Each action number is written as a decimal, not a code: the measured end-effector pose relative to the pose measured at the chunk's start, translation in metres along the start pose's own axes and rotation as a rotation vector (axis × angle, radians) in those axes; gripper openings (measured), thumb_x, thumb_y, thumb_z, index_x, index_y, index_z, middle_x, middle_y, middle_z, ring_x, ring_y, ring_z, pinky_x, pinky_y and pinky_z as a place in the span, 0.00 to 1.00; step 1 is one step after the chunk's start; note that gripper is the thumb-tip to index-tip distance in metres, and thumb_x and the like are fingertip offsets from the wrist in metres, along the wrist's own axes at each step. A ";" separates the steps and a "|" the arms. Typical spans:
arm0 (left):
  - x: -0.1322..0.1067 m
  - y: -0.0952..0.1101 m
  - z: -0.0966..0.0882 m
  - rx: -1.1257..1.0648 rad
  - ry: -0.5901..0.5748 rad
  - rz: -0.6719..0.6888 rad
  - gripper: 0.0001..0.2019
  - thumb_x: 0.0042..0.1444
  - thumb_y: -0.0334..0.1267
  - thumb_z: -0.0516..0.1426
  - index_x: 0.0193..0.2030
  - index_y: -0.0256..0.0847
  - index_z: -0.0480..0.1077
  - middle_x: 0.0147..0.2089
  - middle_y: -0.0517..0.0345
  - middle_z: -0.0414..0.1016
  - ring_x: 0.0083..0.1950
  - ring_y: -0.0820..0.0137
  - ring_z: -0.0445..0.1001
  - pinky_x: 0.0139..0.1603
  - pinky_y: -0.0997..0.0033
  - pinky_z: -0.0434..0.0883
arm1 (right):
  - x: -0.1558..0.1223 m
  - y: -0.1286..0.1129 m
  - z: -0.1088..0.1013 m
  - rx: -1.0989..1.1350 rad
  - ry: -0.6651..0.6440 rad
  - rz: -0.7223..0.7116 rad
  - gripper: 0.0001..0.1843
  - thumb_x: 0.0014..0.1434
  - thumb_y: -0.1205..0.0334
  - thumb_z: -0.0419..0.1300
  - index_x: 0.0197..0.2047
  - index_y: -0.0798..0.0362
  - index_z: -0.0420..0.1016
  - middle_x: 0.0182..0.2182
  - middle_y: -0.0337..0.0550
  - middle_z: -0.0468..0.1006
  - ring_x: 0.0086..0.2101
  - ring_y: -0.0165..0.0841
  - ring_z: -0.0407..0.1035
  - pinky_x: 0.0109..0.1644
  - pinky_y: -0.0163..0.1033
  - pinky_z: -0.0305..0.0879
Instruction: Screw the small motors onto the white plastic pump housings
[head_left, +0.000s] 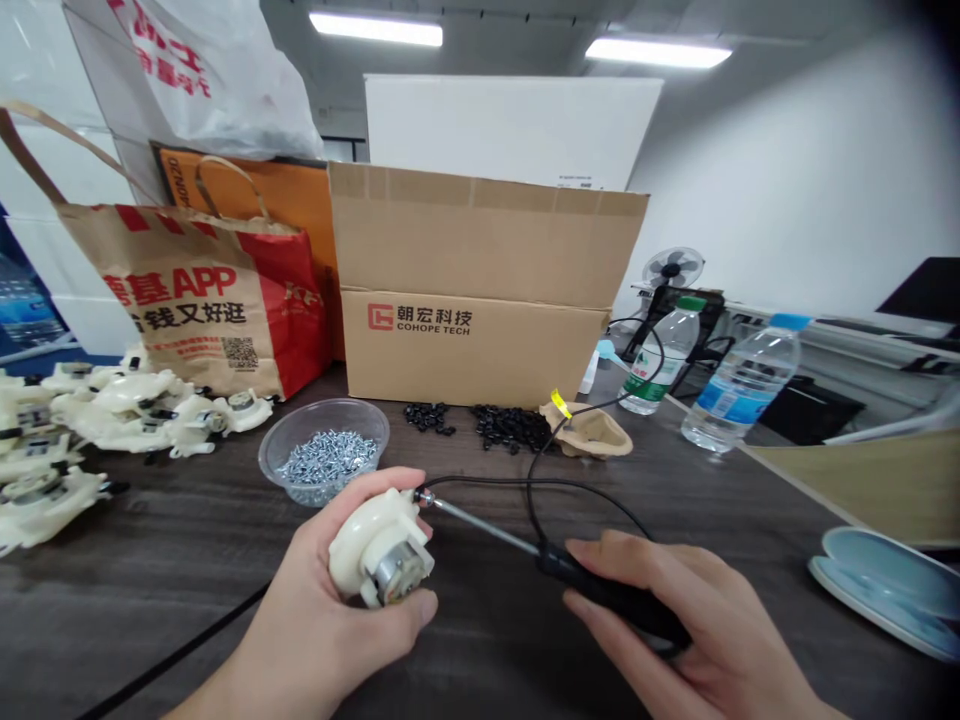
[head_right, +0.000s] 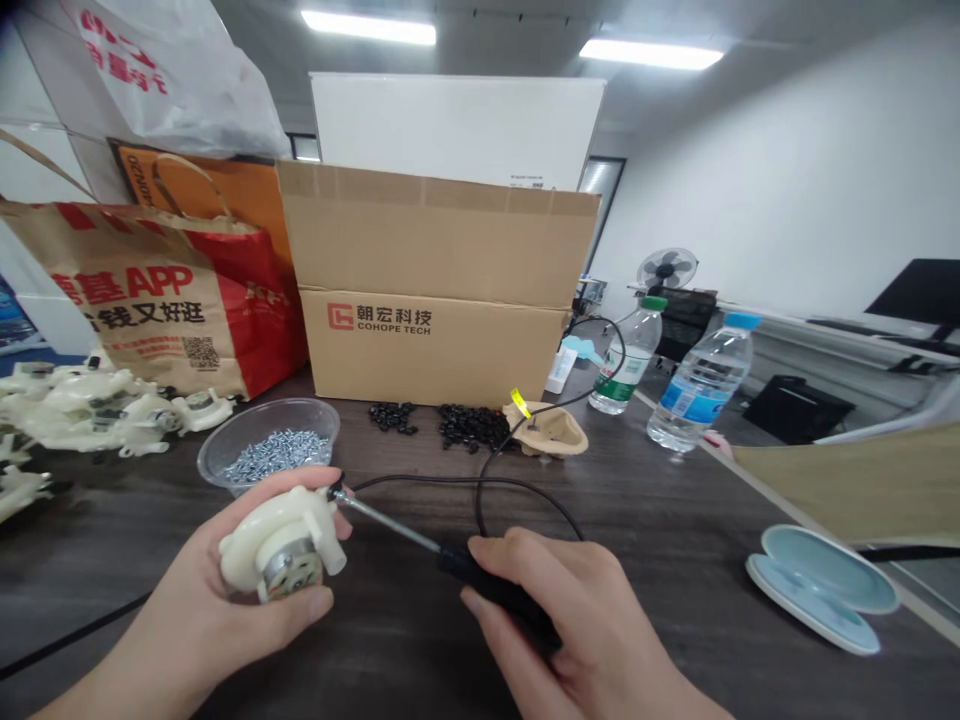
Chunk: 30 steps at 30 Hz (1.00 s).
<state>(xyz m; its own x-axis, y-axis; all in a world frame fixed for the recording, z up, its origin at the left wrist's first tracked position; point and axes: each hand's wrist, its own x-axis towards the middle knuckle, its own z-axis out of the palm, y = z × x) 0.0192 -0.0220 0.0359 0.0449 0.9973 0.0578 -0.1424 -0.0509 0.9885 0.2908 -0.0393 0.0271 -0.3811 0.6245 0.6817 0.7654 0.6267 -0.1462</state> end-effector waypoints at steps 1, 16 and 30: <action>0.000 0.000 0.000 0.002 -0.002 0.001 0.32 0.38 0.27 0.68 0.54 0.46 0.72 0.38 0.62 0.80 0.31 0.76 0.71 0.32 0.80 0.66 | 0.001 -0.001 0.000 -0.005 0.001 -0.002 0.17 0.65 0.60 0.63 0.56 0.40 0.71 0.42 0.40 0.84 0.38 0.36 0.79 0.44 0.35 0.79; 0.000 0.002 0.000 0.089 -0.001 -0.032 0.32 0.38 0.28 0.68 0.54 0.49 0.73 0.39 0.64 0.79 0.32 0.74 0.71 0.34 0.79 0.67 | 0.007 -0.006 0.000 -0.017 -0.015 0.012 0.15 0.67 0.58 0.62 0.56 0.42 0.72 0.42 0.41 0.84 0.38 0.36 0.80 0.44 0.36 0.79; 0.003 -0.008 -0.002 0.305 0.070 0.162 0.28 0.44 0.31 0.63 0.54 0.55 0.74 0.51 0.65 0.79 0.46 0.68 0.77 0.45 0.76 0.73 | 0.015 -0.023 0.010 0.020 -0.119 -0.008 0.10 0.73 0.65 0.50 0.54 0.46 0.65 0.35 0.39 0.80 0.31 0.34 0.79 0.31 0.34 0.75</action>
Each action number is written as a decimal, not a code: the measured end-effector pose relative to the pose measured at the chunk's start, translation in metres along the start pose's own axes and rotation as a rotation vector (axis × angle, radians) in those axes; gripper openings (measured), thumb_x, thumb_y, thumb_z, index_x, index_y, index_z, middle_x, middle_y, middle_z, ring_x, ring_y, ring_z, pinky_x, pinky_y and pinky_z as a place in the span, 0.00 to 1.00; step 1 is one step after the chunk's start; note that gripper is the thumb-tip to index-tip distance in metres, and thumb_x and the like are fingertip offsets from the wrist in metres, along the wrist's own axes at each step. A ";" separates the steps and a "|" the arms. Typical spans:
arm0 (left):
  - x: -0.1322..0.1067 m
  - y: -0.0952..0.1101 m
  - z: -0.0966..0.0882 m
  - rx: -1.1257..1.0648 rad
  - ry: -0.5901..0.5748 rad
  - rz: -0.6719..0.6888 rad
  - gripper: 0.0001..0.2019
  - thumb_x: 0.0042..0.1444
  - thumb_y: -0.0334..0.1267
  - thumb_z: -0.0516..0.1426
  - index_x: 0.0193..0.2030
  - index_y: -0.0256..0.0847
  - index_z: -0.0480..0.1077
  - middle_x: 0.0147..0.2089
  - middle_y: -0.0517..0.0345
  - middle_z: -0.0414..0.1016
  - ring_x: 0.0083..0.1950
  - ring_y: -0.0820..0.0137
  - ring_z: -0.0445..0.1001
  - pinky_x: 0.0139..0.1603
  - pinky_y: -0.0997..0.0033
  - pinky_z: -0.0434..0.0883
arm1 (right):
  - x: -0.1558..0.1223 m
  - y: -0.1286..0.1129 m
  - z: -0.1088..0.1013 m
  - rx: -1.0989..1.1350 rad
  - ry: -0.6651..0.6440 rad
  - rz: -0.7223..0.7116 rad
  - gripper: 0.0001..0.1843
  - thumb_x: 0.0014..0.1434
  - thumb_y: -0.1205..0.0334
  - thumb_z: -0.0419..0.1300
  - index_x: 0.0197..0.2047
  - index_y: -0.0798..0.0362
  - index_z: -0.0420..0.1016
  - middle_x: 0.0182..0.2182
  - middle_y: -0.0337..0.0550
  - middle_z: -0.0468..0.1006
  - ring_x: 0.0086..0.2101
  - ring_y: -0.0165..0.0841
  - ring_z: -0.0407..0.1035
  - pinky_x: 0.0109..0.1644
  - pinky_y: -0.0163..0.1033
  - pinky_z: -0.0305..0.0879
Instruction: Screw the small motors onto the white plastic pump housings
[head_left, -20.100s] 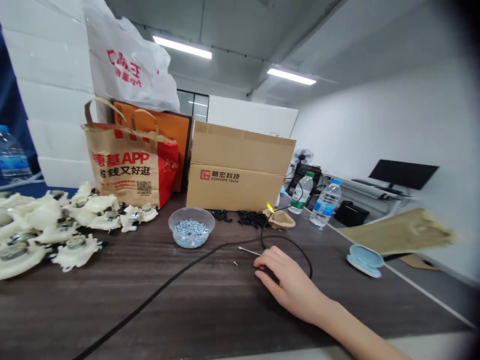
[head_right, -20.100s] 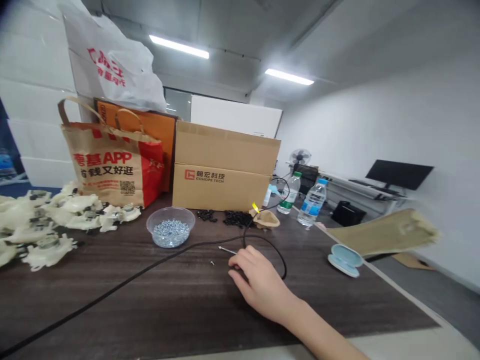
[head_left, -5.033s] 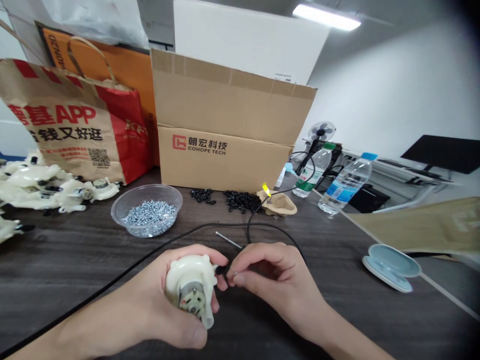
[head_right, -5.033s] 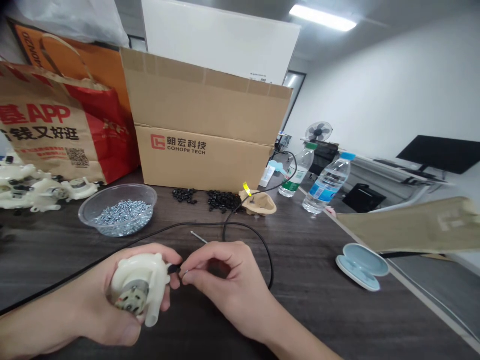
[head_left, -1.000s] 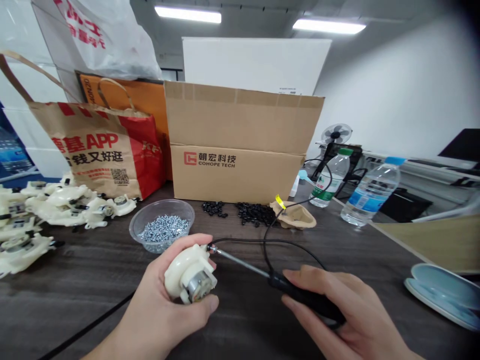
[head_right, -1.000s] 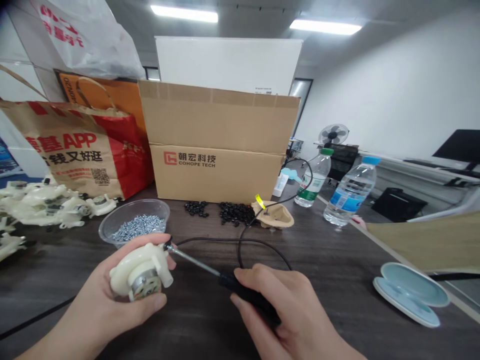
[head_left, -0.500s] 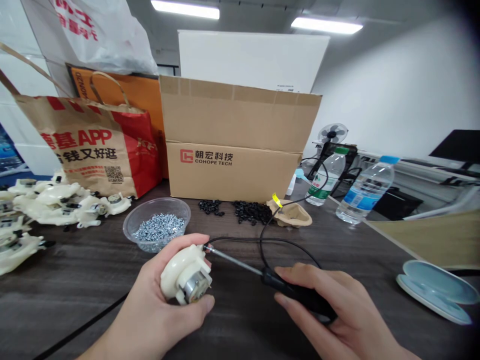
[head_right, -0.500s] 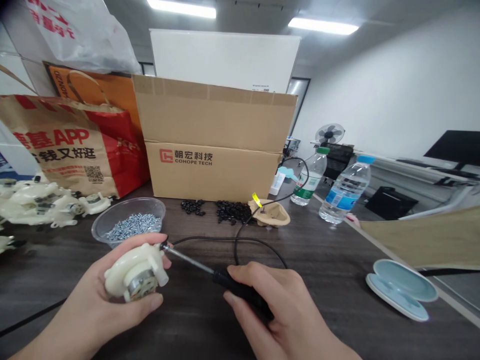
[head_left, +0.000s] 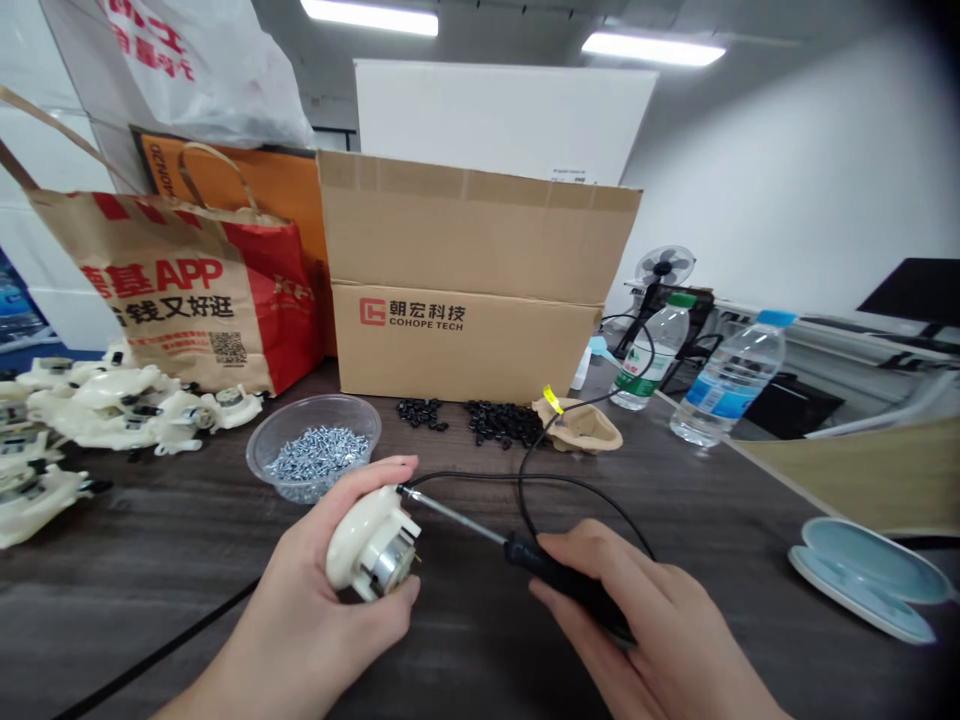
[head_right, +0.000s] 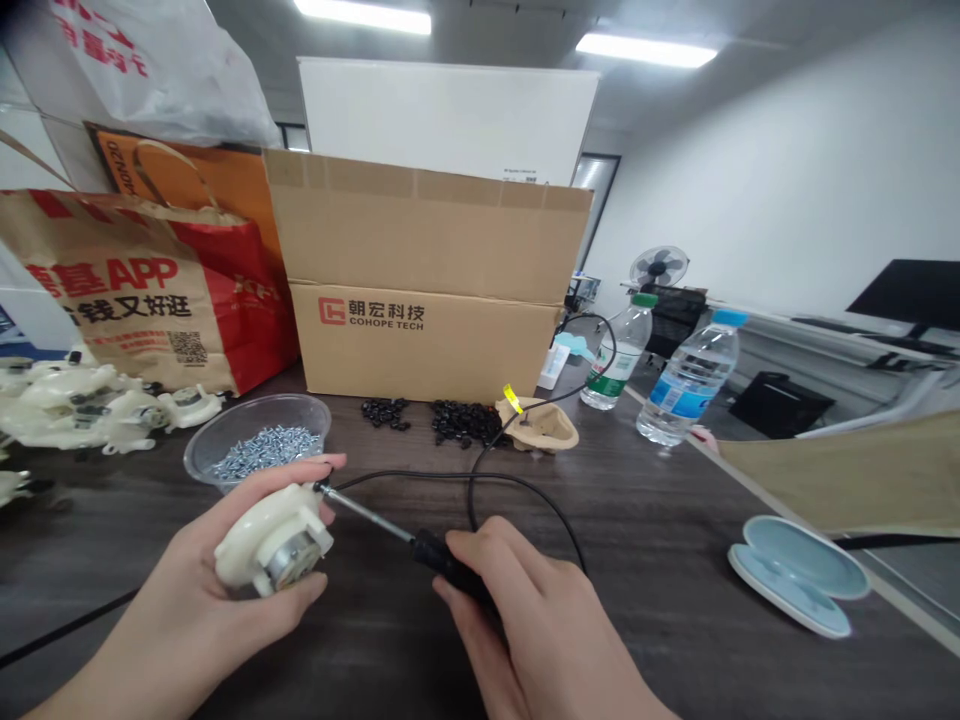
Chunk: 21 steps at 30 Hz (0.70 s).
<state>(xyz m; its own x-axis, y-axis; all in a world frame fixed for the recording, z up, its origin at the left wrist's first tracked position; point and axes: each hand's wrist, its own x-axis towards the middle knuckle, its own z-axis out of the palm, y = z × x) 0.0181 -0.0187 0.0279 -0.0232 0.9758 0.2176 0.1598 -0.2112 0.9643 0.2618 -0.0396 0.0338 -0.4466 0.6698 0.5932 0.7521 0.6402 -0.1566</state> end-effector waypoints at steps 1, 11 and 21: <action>0.001 -0.003 -0.001 0.017 -0.007 0.013 0.28 0.45 0.31 0.63 0.55 0.55 0.74 0.53 0.64 0.79 0.47 0.68 0.78 0.47 0.74 0.73 | 0.000 -0.002 0.000 0.003 -0.006 -0.027 0.10 0.73 0.65 0.49 0.54 0.46 0.65 0.35 0.39 0.80 0.30 0.34 0.79 0.30 0.35 0.74; 0.001 -0.012 -0.002 0.137 0.016 0.173 0.25 0.48 0.32 0.63 0.55 0.54 0.74 0.57 0.60 0.79 0.55 0.60 0.79 0.63 0.58 0.72 | 0.002 -0.008 0.001 0.122 0.018 0.142 0.05 0.68 0.62 0.57 0.47 0.44 0.68 0.33 0.35 0.82 0.30 0.34 0.80 0.30 0.34 0.75; -0.003 -0.021 0.002 0.168 0.127 0.243 0.22 0.48 0.39 0.64 0.52 0.56 0.76 0.58 0.64 0.79 0.58 0.60 0.78 0.63 0.63 0.72 | 0.004 0.003 0.006 0.335 -0.110 0.158 0.08 0.68 0.64 0.55 0.46 0.46 0.74 0.29 0.37 0.82 0.25 0.33 0.76 0.28 0.33 0.69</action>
<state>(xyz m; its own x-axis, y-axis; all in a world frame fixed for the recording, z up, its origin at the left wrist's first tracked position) 0.0170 -0.0171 0.0070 -0.0859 0.8805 0.4662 0.3363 -0.4148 0.8455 0.2591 -0.0325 0.0311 -0.4006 0.7947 0.4559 0.6242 0.6010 -0.4992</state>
